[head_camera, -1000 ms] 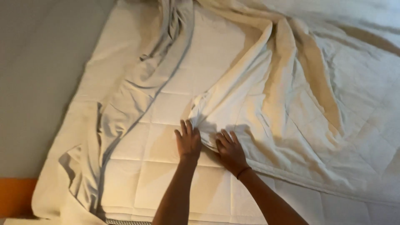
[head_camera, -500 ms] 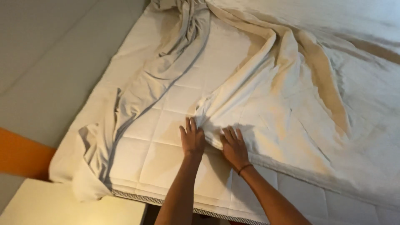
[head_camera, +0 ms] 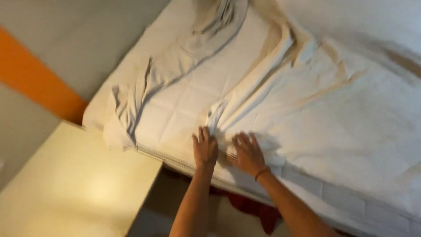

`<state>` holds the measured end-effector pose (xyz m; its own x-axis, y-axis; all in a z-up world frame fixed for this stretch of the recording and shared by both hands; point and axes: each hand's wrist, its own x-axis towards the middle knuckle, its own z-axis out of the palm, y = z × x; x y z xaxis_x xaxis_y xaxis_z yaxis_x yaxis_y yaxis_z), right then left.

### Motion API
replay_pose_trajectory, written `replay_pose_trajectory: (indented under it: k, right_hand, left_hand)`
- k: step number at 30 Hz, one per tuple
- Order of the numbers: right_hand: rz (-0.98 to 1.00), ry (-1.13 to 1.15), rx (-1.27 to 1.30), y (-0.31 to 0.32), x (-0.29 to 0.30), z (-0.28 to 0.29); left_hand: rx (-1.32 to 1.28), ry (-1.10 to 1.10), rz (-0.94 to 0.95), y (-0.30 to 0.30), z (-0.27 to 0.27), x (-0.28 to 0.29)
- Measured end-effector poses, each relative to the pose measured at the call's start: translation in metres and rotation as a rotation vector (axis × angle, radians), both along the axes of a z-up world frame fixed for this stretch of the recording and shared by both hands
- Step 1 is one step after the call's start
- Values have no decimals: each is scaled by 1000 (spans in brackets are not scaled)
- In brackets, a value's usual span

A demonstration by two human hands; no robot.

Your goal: The person smooths and spreads a white fitted sheet over a mattress, tucking the edges under the mattress and pulling the fabric taut across the surface.

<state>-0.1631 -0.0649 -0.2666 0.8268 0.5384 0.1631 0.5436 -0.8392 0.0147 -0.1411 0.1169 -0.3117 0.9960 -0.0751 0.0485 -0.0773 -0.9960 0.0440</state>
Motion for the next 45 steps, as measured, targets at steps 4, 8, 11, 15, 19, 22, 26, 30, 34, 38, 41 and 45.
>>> replay_pose_trajectory:
  k: [4, 8, 11, 15, 19, 22, 26, 30, 34, 38, 41, 45]
  right_hand:
    - [16, -32, 43, 1, -12, 27]
    - [27, 110, 41, -3, -18, 43]
    - [34, 117, 42, -15, -21, 19]
    - [99, 22, 0, -10, 5, 9]
    - [48, -18, -66, -12, -5, -2]
    - [46, -61, -40, -29, 15, -21]
    - [147, -224, 93, -34, 15, -52]
    - [148, -319, 83, -26, 23, -65]
    - [186, -293, 77, -26, 19, -78]
    - [191, -407, 142, -29, 9, -83]
    - [177, -405, 189, -29, -20, -100]
    - [216, -448, 171, -25, -42, -88]
  left_hand:
    - [-18, 87, 3, -3, 14, -23]
    - [11, 66, 78, -11, 28, -24]
    - [-64, 128, 199, -24, 19, -30]
    - [119, 93, 109, -15, 26, -8]
    - [244, -9, 108, -13, -9, -5]
    - [122, 8, 138, -21, -20, 11]
    - [74, -57, 188, -26, -31, 3]
    - [129, -249, 175, -21, -76, 20]
    - [46, -173, 160, -17, -51, -8]
    - [97, -361, 187, -9, -66, -16]
    - [105, -379, 148, -4, -78, -43]
    - [144, -472, 135, -2, -72, -68]
